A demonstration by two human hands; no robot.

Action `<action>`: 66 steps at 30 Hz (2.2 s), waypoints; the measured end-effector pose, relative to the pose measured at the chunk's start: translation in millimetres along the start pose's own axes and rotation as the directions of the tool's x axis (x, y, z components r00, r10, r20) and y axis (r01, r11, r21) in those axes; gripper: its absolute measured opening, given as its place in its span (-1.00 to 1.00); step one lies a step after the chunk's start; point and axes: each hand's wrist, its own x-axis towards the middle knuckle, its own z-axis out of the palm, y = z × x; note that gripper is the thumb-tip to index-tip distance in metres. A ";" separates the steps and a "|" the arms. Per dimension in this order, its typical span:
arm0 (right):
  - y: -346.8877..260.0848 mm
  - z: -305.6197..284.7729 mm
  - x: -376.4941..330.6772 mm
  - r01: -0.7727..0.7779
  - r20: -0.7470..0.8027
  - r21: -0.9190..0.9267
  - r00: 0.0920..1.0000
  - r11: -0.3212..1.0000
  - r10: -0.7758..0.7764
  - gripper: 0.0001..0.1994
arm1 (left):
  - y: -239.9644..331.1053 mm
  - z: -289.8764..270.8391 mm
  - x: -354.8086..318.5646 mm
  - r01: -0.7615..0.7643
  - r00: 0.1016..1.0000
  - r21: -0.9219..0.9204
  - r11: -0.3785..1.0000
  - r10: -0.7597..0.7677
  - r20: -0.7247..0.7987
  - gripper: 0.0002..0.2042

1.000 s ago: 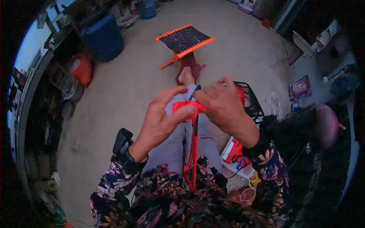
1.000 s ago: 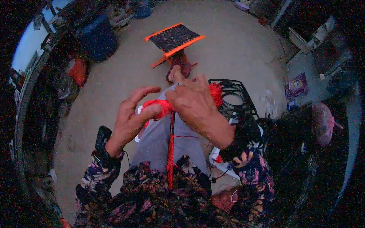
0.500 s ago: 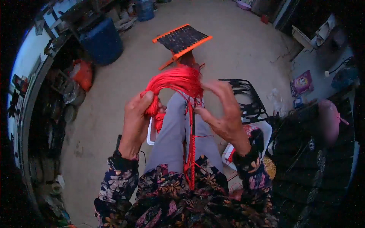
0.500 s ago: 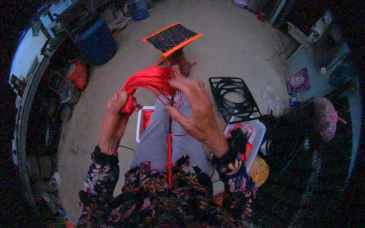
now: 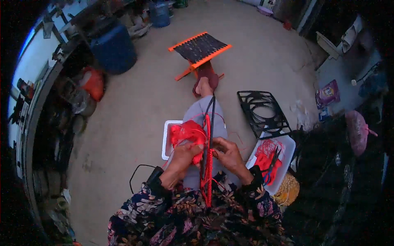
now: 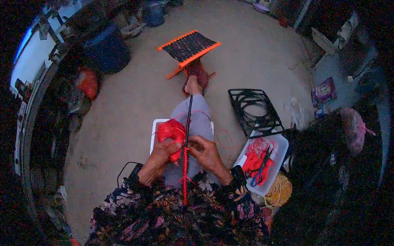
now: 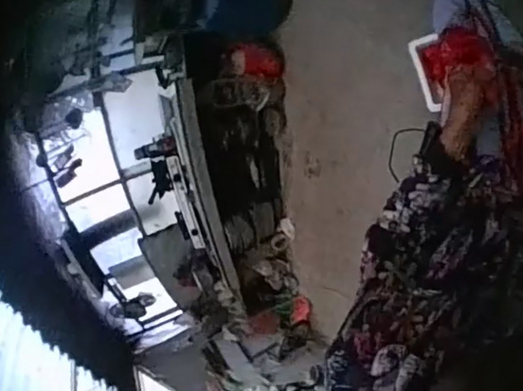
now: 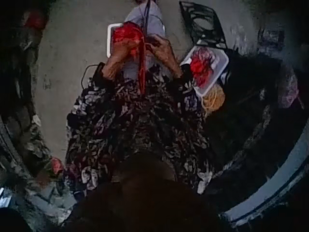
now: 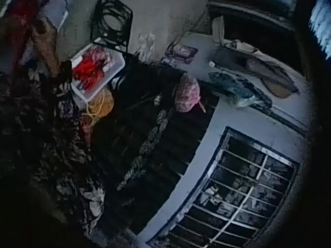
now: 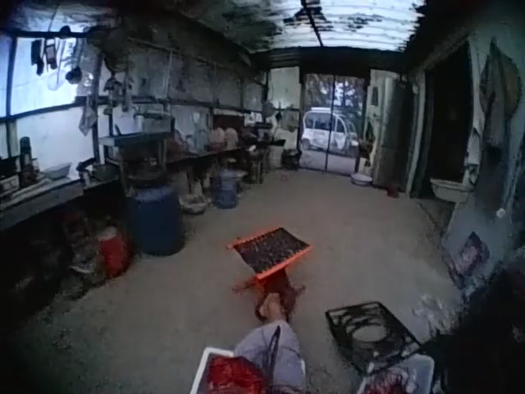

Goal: Weaving red synthetic cord onto a black metal furniture frame.

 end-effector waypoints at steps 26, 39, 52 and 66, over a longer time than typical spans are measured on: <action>12.1 -23.8 2.8 0.159 -0.058 -0.449 0.977 0.879 -0.206 -0.56 | 3.9 -4.8 6.5 -0.008 0.990 0.052 0.999 0.001 0.139 -0.78; -0.3 -6.7 1.9 0.342 0.154 -0.790 0.914 0.509 -0.374 -0.63 | -2.9 -3.7 -10.0 0.279 0.956 -0.204 0.938 -0.251 0.154 -0.58; -12.0 4.2 -1.4 0.299 0.170 -0.715 0.951 0.632 -0.258 -0.60 | -11.7 -11.4 -6.2 0.249 0.944 -0.256 0.934 -0.175 0.279 -0.63; -37.2 -107.8 24.9 0.161 -0.415 0.549 0.904 0.820 0.100 -0.67 | -18.0 -0.1 0.3 0.224 0.879 -0.418 0.880 0.002 0.477 -0.64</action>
